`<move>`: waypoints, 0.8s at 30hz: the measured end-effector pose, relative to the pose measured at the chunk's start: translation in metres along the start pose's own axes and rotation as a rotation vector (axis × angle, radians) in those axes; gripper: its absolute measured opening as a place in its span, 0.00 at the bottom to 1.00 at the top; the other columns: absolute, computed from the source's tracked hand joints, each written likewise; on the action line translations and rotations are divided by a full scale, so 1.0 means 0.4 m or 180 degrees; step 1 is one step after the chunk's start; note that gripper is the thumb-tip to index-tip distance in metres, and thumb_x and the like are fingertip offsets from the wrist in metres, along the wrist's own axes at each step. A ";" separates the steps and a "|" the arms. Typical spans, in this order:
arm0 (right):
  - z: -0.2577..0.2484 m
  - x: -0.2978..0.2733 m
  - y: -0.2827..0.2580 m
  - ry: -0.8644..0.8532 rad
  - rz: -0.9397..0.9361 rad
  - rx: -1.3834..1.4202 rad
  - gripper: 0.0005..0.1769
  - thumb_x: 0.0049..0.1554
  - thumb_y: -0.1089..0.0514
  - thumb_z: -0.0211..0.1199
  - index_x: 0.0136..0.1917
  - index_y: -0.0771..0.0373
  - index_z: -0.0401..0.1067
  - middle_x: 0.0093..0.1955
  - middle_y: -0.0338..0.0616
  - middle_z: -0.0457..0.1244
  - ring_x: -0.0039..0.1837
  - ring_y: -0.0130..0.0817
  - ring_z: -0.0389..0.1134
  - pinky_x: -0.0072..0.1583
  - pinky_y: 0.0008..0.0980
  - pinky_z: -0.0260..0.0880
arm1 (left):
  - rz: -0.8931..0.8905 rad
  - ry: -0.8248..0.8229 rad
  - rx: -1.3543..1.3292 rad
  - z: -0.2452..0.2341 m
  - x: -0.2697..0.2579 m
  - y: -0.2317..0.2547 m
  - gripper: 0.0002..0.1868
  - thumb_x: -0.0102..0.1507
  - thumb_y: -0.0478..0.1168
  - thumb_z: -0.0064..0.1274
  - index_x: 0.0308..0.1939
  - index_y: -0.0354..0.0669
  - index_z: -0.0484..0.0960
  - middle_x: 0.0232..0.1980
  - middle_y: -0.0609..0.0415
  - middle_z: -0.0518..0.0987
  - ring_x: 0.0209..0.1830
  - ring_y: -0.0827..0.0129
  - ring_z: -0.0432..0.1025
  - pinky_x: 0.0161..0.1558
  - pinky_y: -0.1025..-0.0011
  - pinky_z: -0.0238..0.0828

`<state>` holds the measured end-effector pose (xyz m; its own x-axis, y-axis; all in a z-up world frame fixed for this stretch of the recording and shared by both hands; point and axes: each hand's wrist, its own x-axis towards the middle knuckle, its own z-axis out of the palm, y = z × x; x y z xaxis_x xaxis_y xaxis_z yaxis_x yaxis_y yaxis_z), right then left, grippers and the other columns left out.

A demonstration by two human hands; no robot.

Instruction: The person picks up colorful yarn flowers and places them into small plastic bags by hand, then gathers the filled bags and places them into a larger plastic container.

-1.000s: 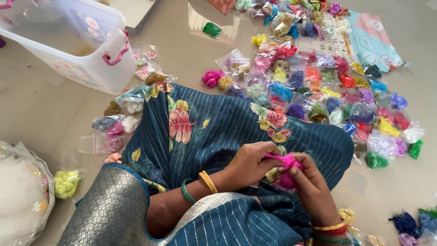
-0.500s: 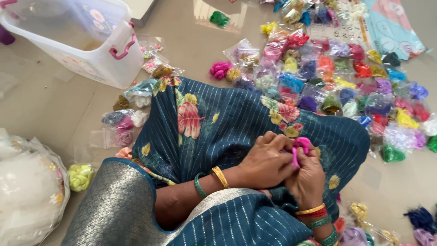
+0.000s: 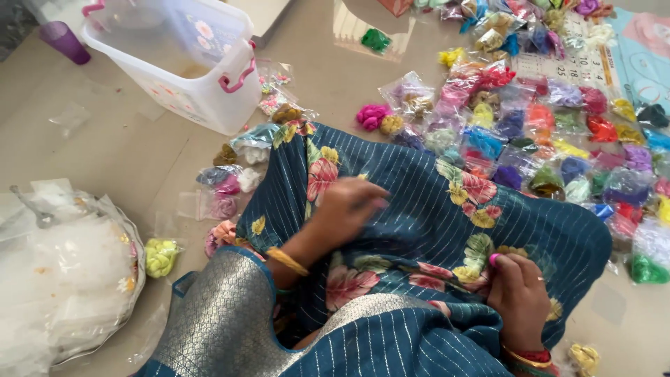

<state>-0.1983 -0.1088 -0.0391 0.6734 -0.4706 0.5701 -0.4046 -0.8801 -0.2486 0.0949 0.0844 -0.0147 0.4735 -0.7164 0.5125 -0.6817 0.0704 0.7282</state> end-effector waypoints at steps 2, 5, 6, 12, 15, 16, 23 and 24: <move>-0.010 0.001 -0.010 -0.0070 0.0020 0.0041 0.16 0.55 0.67 0.65 0.57 0.57 0.73 0.57 0.45 0.66 0.57 0.46 0.69 0.56 0.40 0.71 | -0.0426 0.0456 0.0194 -0.063 -0.054 -0.088 0.07 0.63 0.38 0.60 0.43 0.42 0.87 0.41 0.49 0.84 0.42 0.59 0.80 0.46 0.65 0.76; -0.024 -0.009 -0.002 -0.0346 0.0014 0.0121 0.18 0.53 0.64 0.66 0.57 0.56 0.74 0.58 0.43 0.66 0.60 0.46 0.68 0.58 0.40 0.69 | -0.1166 0.1076 0.0562 -0.158 -0.142 -0.204 0.07 0.62 0.38 0.59 0.44 0.42 0.87 0.40 0.48 0.84 0.40 0.60 0.80 0.43 0.67 0.76; -0.027 -0.019 0.005 -0.0541 -0.0018 0.0144 0.19 0.52 0.63 0.66 0.58 0.55 0.74 0.60 0.42 0.66 0.61 0.45 0.67 0.60 0.41 0.68 | -0.1472 0.1242 0.0724 -0.188 -0.173 -0.241 0.07 0.63 0.39 0.59 0.44 0.42 0.87 0.40 0.48 0.84 0.38 0.61 0.80 0.41 0.67 0.76; -0.036 -0.078 0.056 -0.0865 -0.0330 -0.0041 0.22 0.54 0.56 0.63 0.62 0.51 0.74 0.67 0.39 0.65 0.70 0.42 0.63 0.71 0.45 0.56 | -0.2147 0.1826 0.1750 -0.344 -0.414 -0.547 0.10 0.60 0.41 0.61 0.43 0.44 0.87 0.38 0.49 0.84 0.39 0.57 0.80 0.44 0.60 0.75; -0.032 -0.094 0.056 -0.0755 -0.0285 -0.0201 0.22 0.54 0.52 0.64 0.63 0.49 0.75 0.67 0.39 0.64 0.70 0.42 0.62 0.71 0.45 0.54 | -0.2202 0.1702 0.3258 -0.435 -0.527 -0.659 0.17 0.56 0.39 0.60 0.49 0.42 0.84 0.47 0.44 0.82 0.51 0.47 0.75 0.56 0.50 0.67; -0.025 -0.103 0.065 -0.0787 -0.0291 -0.0196 0.22 0.54 0.52 0.64 0.63 0.49 0.75 0.67 0.39 0.64 0.70 0.42 0.62 0.71 0.45 0.54 | -0.2233 0.1687 0.3262 -0.460 -0.564 -0.682 0.17 0.56 0.39 0.60 0.49 0.42 0.84 0.47 0.44 0.82 0.51 0.47 0.75 0.56 0.50 0.67; -0.004 -0.130 0.093 -0.0595 -0.0179 -0.0165 0.19 0.60 0.53 0.65 0.65 0.47 0.74 0.67 0.37 0.64 0.70 0.41 0.62 0.68 0.41 0.54 | -0.2883 0.1651 0.3170 -0.550 -0.755 -0.828 0.20 0.62 0.43 0.60 0.57 0.41 0.82 0.55 0.40 0.80 0.56 0.44 0.72 0.60 0.49 0.63; -0.005 -0.128 0.091 -0.0569 -0.0165 -0.0151 0.19 0.61 0.53 0.65 0.66 0.47 0.74 0.67 0.36 0.65 0.69 0.40 0.62 0.68 0.40 0.54 | -0.2731 0.1552 0.3198 -0.549 -0.753 -0.828 0.22 0.63 0.47 0.62 0.57 0.40 0.81 0.55 0.40 0.80 0.57 0.45 0.72 0.61 0.48 0.62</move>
<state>-0.2489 -0.1165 -0.0757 0.7916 -0.4322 0.4319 -0.3923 -0.9015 -0.1829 0.3006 0.4293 -0.3102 0.9410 0.0407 0.3359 -0.0903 -0.9265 0.3653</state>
